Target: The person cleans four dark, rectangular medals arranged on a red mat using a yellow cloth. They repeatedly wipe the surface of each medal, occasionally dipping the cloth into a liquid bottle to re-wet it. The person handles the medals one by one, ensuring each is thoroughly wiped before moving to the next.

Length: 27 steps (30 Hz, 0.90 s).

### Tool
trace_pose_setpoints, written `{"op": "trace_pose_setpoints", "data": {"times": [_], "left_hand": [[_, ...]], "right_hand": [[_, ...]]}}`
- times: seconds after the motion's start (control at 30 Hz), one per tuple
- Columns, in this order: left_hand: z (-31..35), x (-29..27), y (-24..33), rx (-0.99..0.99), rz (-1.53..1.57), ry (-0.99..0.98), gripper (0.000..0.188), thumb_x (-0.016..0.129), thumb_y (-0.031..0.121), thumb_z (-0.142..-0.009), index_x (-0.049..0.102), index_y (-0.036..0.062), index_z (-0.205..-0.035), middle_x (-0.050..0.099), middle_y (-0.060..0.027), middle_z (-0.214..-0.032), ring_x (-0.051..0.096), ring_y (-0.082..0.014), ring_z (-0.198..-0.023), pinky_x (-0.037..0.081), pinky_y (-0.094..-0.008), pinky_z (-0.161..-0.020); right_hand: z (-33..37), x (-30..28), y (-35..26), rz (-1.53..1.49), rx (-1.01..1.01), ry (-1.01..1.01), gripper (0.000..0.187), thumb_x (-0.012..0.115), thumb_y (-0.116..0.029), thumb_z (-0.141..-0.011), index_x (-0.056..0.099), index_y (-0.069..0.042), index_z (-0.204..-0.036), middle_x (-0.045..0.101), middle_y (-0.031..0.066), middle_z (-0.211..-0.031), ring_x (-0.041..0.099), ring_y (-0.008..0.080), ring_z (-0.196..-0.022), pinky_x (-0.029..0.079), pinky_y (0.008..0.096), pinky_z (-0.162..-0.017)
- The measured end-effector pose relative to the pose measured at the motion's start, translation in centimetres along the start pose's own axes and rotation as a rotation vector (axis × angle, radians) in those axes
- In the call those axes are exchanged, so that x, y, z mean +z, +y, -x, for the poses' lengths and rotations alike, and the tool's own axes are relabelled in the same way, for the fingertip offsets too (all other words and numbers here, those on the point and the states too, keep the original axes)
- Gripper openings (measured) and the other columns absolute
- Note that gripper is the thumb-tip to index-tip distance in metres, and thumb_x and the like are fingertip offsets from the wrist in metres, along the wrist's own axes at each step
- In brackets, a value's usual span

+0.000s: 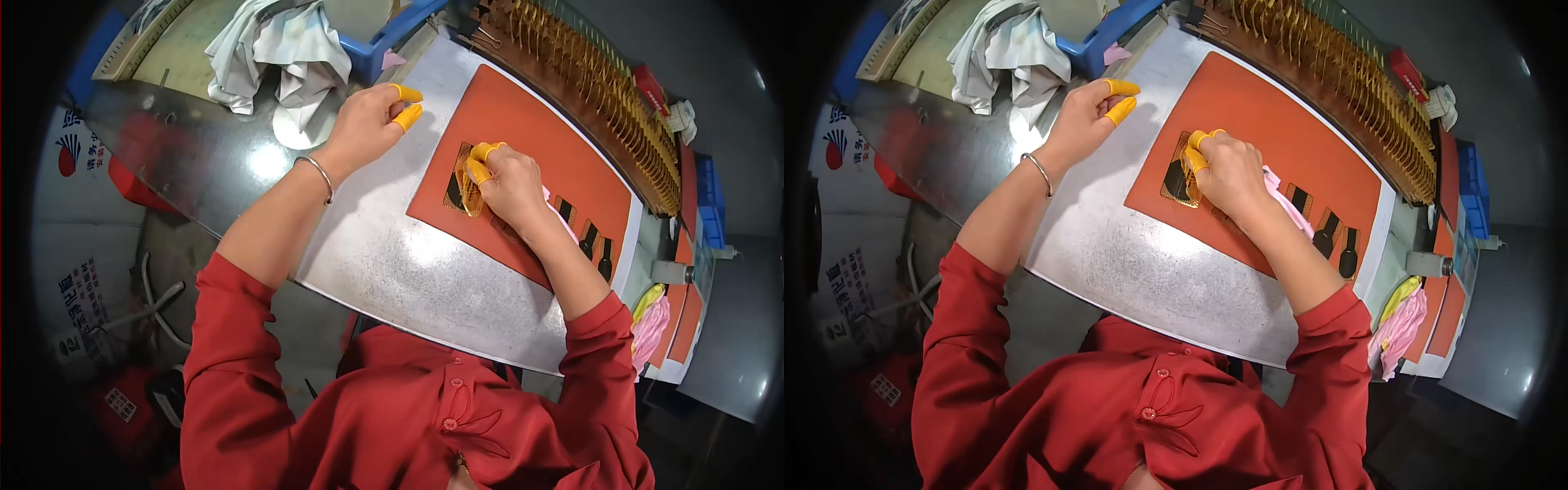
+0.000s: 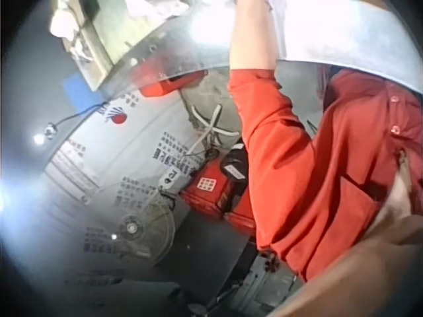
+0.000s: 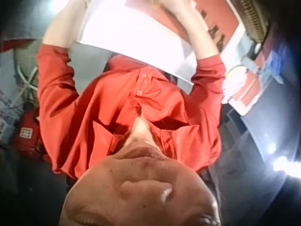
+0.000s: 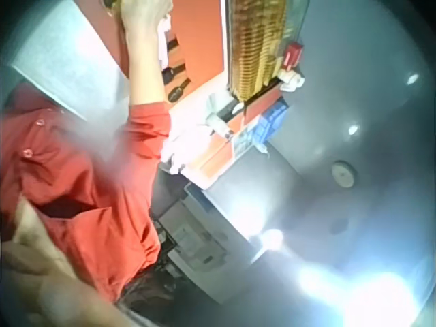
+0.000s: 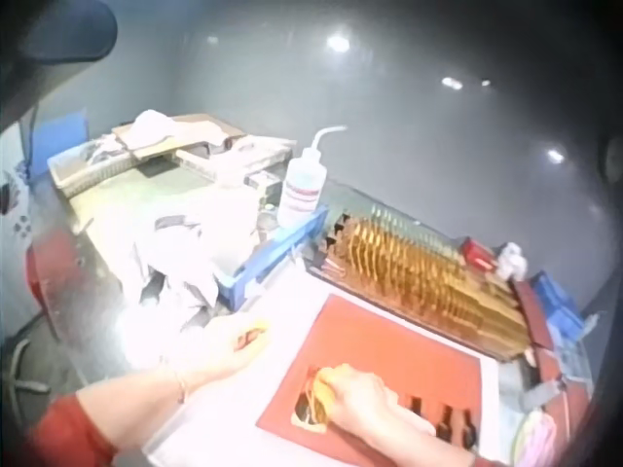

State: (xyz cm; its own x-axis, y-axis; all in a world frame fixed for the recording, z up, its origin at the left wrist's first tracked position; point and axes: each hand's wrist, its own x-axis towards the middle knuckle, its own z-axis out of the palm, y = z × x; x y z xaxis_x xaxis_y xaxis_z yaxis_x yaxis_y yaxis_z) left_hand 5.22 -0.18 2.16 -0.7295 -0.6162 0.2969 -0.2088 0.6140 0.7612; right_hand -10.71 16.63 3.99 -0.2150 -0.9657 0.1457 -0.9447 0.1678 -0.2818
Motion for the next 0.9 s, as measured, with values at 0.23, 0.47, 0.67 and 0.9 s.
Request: {"op": "trace_pose_setpoints", "data": {"times": [0.23,0.47,0.67,0.9], "left_hand": [[-0.2,0.5,-0.6,0.061,-0.007,0.017,0.020,0.063,0.013,-0.082,0.064,0.0003,-0.098,0.054,-0.0053,-0.073,0.041,-0.0111,-0.058,0.038,-0.0242,-0.054],[0.0,0.4,-0.6,0.045,0.016,0.008,0.021,0.062,0.013,-0.083,0.064,0.0002,-0.099,0.051,-0.0030,-0.071,0.040,-0.0092,-0.058,0.036,-0.0234,-0.053],[0.1,0.4,-0.7,0.057,0.020,0.027,0.019,0.062,0.011,-0.083,0.064,0.0004,-0.099,0.053,-0.0018,-0.072,0.040,-0.0082,-0.058,0.036,-0.0229,-0.053],[0.2,0.3,-0.6,0.011,0.063,0.032,0.020,0.062,0.010,-0.082,0.064,0.0007,-0.099,0.057,-0.0032,-0.075,0.043,-0.0088,-0.059,0.038,-0.0232,-0.054]], "right_hand": [[-0.1,-0.5,0.4,-0.074,-0.030,0.022,0.015,0.063,-0.014,-0.077,0.065,-0.003,-0.088,0.059,0.0155,-0.073,0.059,0.0316,-0.067,0.048,0.0391,-0.062],[-0.9,-1.1,0.8,-0.148,0.071,-0.142,0.018,0.060,-0.017,-0.082,0.061,-0.001,-0.091,0.059,0.0167,-0.075,0.059,0.0325,-0.068,0.046,0.0394,-0.062],[1.9,0.1,-0.4,-0.162,-0.021,0.024,0.014,0.061,-0.015,-0.078,0.063,-0.002,-0.084,0.060,0.0172,-0.076,0.059,0.0341,-0.066,0.046,0.0434,-0.060],[2.0,0.5,-0.7,-0.106,-0.033,0.081,0.012,0.063,-0.012,-0.074,0.065,-0.004,-0.083,0.061,0.0159,-0.074,0.059,0.0334,-0.064,0.046,0.0426,-0.057]]}}
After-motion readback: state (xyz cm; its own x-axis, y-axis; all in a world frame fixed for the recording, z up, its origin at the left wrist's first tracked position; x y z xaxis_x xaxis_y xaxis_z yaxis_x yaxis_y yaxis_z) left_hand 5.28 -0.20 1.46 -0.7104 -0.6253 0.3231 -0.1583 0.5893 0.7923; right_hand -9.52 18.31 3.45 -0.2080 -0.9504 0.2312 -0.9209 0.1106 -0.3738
